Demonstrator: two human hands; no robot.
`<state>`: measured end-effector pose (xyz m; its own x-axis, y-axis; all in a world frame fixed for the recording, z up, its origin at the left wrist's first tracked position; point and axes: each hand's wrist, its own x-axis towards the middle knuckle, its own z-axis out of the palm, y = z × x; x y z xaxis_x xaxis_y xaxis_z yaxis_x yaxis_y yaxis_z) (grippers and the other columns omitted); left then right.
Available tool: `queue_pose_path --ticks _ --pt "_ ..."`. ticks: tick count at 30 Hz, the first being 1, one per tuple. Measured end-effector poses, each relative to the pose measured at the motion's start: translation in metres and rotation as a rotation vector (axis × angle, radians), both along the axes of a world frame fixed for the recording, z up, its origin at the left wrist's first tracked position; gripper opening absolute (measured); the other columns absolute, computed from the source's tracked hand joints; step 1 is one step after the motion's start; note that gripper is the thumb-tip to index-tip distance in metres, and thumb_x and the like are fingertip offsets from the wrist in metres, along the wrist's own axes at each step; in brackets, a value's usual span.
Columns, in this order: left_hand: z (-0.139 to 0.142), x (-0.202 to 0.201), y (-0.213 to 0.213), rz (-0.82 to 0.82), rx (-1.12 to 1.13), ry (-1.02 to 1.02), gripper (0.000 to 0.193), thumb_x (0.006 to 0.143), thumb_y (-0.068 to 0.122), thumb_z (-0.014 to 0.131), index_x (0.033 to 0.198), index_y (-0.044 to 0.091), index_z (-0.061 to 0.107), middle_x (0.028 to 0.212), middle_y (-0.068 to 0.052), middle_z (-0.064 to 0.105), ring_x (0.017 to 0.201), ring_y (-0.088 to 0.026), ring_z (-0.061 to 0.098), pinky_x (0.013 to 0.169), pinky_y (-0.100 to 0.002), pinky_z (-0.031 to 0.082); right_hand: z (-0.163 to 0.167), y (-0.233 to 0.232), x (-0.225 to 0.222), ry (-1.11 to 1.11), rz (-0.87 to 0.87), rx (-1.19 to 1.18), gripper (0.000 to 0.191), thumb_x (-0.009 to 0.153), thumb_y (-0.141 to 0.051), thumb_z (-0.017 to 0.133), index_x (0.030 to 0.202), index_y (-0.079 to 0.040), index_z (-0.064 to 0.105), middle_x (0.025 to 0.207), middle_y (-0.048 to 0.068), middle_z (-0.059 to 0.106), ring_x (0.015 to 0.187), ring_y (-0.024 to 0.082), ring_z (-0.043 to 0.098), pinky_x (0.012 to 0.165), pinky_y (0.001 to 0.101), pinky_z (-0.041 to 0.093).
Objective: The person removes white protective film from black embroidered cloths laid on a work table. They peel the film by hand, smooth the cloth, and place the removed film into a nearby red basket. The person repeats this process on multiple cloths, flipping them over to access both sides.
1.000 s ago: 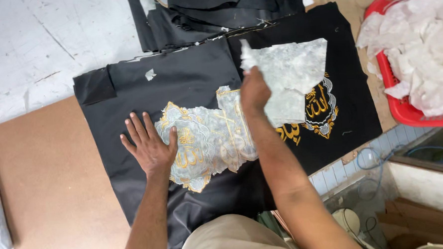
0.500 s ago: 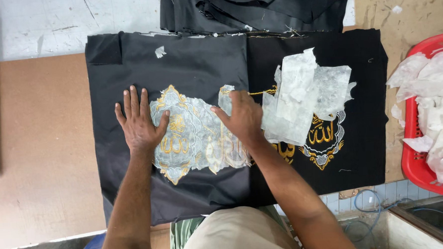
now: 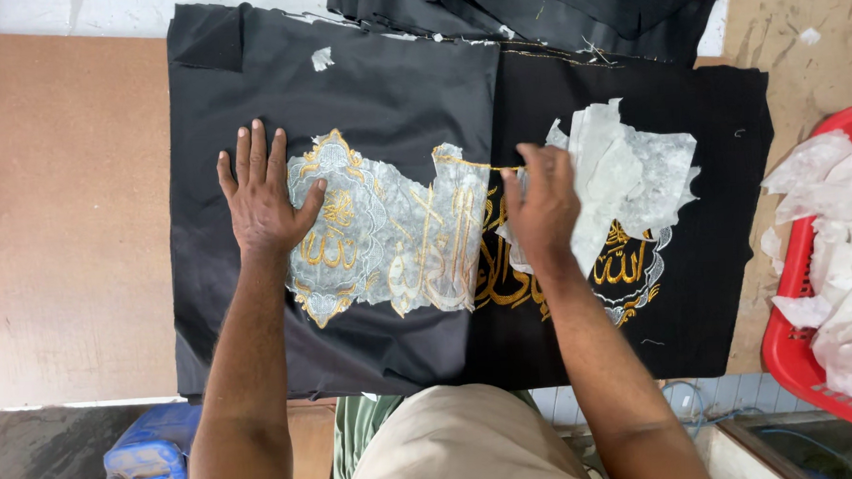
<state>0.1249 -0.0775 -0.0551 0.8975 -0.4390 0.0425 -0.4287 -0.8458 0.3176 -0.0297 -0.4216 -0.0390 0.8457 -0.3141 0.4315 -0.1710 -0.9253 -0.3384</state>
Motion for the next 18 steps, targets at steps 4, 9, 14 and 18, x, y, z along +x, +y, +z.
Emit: queue_pose_path --ticks 4,9,14,18 --pt "-0.001 0.0 0.003 0.001 0.028 0.007 0.084 0.099 0.064 0.053 0.158 0.005 0.044 0.168 -0.021 0.031 0.158 -0.034 0.02 0.126 -0.06 0.008 0.024 0.04 0.035 0.376 0.406 0.181 0.041 0.091 -0.028 0.076 0.129 -0.014 0.068 0.091 0.005 0.068 0.07 0.018 0.067 0.057 0.0314 0.055" --pt "-0.003 0.002 0.009 0.002 0.017 -0.001 0.084 0.099 0.065 0.052 0.159 0.006 0.044 0.169 -0.02 0.031 0.159 -0.033 0.02 0.127 -0.059 0.008 0.029 0.043 0.069 0.839 0.464 0.134 0.03 0.087 -0.042 0.075 0.091 -0.014 0.065 0.086 0.001 0.07 0.079 0.019 0.069 0.067 0.0392 0.055" --pt "-0.004 0.003 0.019 0.01 -0.032 -0.031 0.082 0.098 0.063 0.057 0.159 0.009 0.045 0.169 -0.018 0.032 0.159 -0.032 0.023 0.127 -0.061 0.01 0.024 0.021 0.069 0.872 0.443 0.125 0.033 0.093 -0.04 0.071 0.083 -0.011 0.059 0.088 0.001 0.069 0.081 0.022 0.07 0.078 0.0392 0.055" --pt "-0.006 0.007 0.029 0.011 -0.06 -0.051 0.083 0.097 0.062 0.06 0.159 0.009 0.045 0.169 -0.017 0.032 0.158 -0.033 0.024 0.126 -0.061 0.012 0.046 -0.035 0.055 0.817 0.011 -0.057 0.016 0.106 -0.025 0.065 0.099 -0.011 0.068 0.104 0.008 0.069 0.096 0.028 0.069 0.085 0.0456 0.054"
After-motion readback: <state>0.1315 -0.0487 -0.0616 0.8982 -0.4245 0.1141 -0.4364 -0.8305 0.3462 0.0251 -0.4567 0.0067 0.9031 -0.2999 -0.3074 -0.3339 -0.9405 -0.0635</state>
